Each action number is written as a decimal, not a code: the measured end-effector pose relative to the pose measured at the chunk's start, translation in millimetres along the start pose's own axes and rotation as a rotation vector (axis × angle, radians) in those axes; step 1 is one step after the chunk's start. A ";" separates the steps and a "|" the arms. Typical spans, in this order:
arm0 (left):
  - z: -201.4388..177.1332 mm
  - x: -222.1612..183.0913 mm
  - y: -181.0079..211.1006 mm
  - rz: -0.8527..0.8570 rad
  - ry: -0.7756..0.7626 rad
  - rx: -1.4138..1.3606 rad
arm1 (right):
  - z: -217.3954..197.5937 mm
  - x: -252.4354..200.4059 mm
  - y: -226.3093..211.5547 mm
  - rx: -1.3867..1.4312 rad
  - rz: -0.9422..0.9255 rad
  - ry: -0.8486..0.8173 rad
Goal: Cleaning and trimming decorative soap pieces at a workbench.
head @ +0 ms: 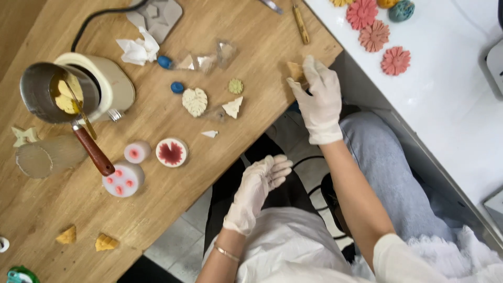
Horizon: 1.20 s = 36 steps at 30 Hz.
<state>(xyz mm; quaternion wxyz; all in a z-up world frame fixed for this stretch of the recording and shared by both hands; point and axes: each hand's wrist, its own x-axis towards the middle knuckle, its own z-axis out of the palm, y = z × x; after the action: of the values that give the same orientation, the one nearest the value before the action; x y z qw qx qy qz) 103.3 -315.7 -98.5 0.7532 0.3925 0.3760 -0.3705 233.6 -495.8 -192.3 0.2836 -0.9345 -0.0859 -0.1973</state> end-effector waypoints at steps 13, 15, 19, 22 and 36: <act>-4.3 -2.0 -7.0 0.012 0.030 -0.063 | -23.1 35.6 -28.1 0.138 -0.002 0.087; -0.6 -1.6 -5.0 0.009 0.030 -0.046 | -1.9 23.3 -6.8 0.070 -0.218 -0.003; -4.3 -2.3 -6.9 -0.029 0.105 -0.036 | -7.8 31.0 -21.7 0.217 0.162 -0.195; -6.3 3.4 -10.3 0.036 0.031 -0.070 | 5.3 30.3 -22.4 -0.015 -0.122 -0.270; 10.9 30.5 20.1 0.313 0.208 0.117 | 20.6 17.2 -18.6 0.575 0.210 0.009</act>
<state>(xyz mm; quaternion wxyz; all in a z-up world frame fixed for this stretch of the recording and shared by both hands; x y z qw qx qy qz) 136.9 -324.8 -113.8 0.7346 0.5254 0.3639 -0.2277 250.8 -468.0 -191.5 0.5556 -0.8189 -0.0401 -0.1385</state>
